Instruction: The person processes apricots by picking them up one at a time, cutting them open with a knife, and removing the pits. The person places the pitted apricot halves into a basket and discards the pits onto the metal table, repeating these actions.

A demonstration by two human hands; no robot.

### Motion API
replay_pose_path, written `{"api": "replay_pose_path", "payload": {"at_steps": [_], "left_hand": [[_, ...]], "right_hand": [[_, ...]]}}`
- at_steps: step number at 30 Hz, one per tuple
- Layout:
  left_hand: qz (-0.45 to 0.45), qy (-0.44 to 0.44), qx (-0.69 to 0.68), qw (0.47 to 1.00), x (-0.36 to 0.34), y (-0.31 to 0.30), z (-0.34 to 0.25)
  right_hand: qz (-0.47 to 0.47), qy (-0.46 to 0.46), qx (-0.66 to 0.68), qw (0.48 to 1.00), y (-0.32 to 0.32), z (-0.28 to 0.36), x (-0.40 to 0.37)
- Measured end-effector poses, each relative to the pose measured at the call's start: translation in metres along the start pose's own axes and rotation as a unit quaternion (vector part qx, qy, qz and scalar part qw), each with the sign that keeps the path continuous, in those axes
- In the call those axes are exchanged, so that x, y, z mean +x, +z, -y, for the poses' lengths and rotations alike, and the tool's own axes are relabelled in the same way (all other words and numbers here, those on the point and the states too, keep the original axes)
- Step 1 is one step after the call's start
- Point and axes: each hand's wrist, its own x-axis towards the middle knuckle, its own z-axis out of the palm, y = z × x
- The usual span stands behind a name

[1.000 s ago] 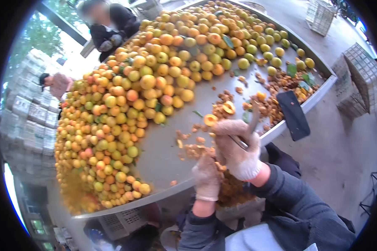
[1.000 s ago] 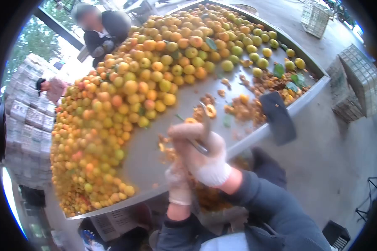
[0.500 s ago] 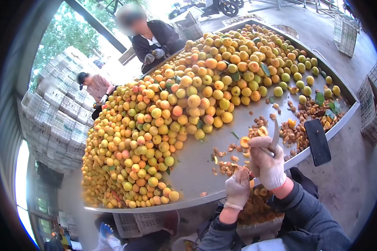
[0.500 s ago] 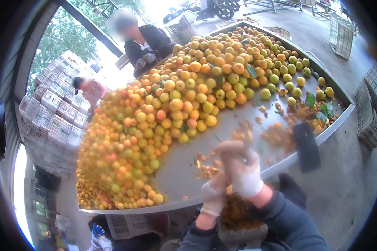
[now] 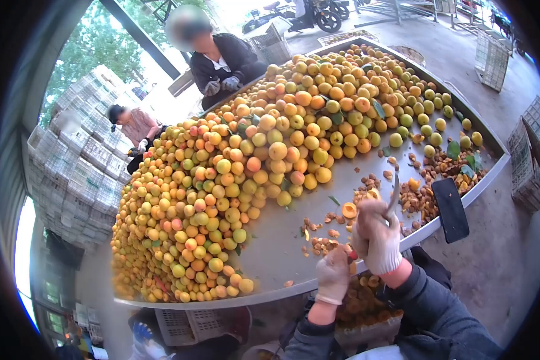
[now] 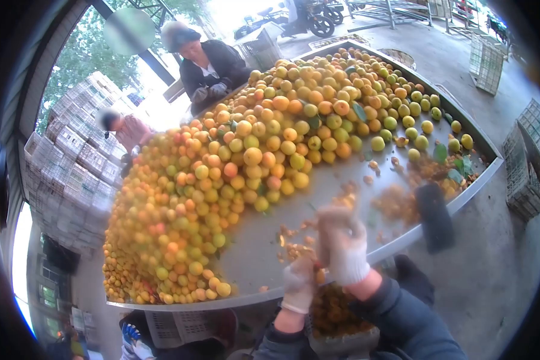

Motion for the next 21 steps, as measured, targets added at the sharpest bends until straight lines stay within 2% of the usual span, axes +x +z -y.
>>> {"api": "replay_pose_path", "payload": {"at_steps": [1, 2, 5, 6, 9, 11, 12, 13, 14, 15, 17, 19, 20, 21], "left_hand": [[0.006, -0.147, -0.127, 0.981, 0.002, 0.0, -0.003], [0.011, -0.161, -0.128, 0.979, 0.003, -0.002, -0.01], [0.073, -0.301, -0.258, 0.915, 0.002, -0.011, -0.024], [0.08, -0.318, -0.257, 0.909, 0.004, -0.014, -0.019], [0.114, -0.301, -0.329, 0.888, 0.01, -0.016, -0.007], [0.063, -0.22, -0.387, 0.893, 0.014, -0.014, -0.008], [0.154, -0.18, -0.462, 0.855, 0.023, -0.026, 0.01], [0.154, -0.18, -0.462, 0.855, 0.024, -0.028, 0.007], [0.125, -0.166, -0.432, 0.877, 0.024, -0.027, 0.002], [0.096, -0.152, -0.402, 0.898, 0.023, -0.026, -0.002], [0.099, -0.133, -0.392, 0.905, 0.023, -0.022, -0.007], [0.103, -0.115, -0.379, 0.913, 0.021, -0.022, -0.005], [0.118, -0.084, -0.357, 0.923, 0.019, -0.025, 0.0], [0.133, -0.052, -0.334, 0.932, 0.017, -0.026, 0.003]], "right_hand": [[-0.06, 0.076, 0.077, 0.992, 0.002, 0.002, 0.006], [-0.088, 0.128, 0.109, 0.982, 0.004, 0.005, 0.008], [-0.117, 0.126, 0.222, 0.96, -0.006, -0.012, 0.021], [-0.12, 0.104, 0.231, 0.96, -0.009, -0.015, 0.025], [-0.122, 0.051, 0.235, 0.963, -0.017, -0.01, 0.031], [-0.127, 0.004, 0.128, 0.984, -0.017, 0.002, 0.032], [-0.104, -0.009, 0.104, 0.989, -0.025, 0.001, 0.032], [-0.104, -0.009, 0.104, 0.989, -0.028, 0.002, 0.03], [-0.04, -0.009, -0.044, 0.998, -0.031, 0.004, 0.028], [0.026, -0.009, -0.191, 0.981, -0.033, 0.005, 0.025], [0.157, 0.032, -0.247, 0.956, -0.027, 0.007, 0.01], [0.271, -0.09, -0.355, 0.89, -0.03, -0.006, 0.006], [0.27, -0.089, -0.356, 0.89, -0.032, -0.005, 0.006], [0.299, -0.069, -0.405, 0.861, -0.033, -0.001, 0.006]]}}
